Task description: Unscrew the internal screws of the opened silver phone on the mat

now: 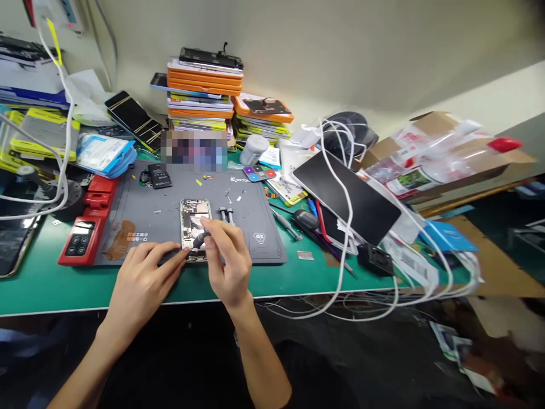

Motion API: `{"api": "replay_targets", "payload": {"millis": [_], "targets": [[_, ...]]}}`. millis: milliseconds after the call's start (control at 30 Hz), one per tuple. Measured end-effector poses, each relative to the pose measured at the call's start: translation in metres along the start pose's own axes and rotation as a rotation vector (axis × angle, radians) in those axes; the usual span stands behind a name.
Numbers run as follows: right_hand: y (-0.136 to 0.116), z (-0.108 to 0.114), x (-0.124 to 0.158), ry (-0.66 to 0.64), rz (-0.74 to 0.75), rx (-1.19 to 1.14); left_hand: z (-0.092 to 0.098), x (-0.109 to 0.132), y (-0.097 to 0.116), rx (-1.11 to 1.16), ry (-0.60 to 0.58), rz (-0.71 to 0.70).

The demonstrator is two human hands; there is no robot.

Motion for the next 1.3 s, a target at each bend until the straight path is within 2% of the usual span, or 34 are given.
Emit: {"api": "replay_targets", "payload": {"millis": [600, 800, 1100, 1167, 1300], "targets": [[0.001, 0.006, 0.003, 0.056, -0.004, 0.014, 0.003, -0.001, 0.007, 0.020, -0.004, 0.040], [-0.001, 0.006, 0.005, 0.045, 0.011, 0.006, 0.003, -0.001, 0.008, 0.033, -0.001, 0.039], [0.003, 0.002, 0.013, -0.019, -0.043, 0.035, 0.001, -0.001, 0.008, 0.033, -0.004, 0.038], [0.003, 0.004, 0.015, 0.016, -0.055, 0.008, 0.001, 0.000, 0.008, 0.036, -0.011, 0.042], [0.005, 0.013, 0.018, 0.165, -0.110, -0.116, 0.002, 0.002, 0.005, 0.119, 0.010, 0.119]]}}
Point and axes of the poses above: each hand's wrist, its own x-axis away from the middle knuckle, its own z-axis out of the back of the hand, y = z × x, the point moved 5 cm from there along -x, towards the middle knuckle, and after that the axes turned 14 degrees about y, right-handed, at the moved point
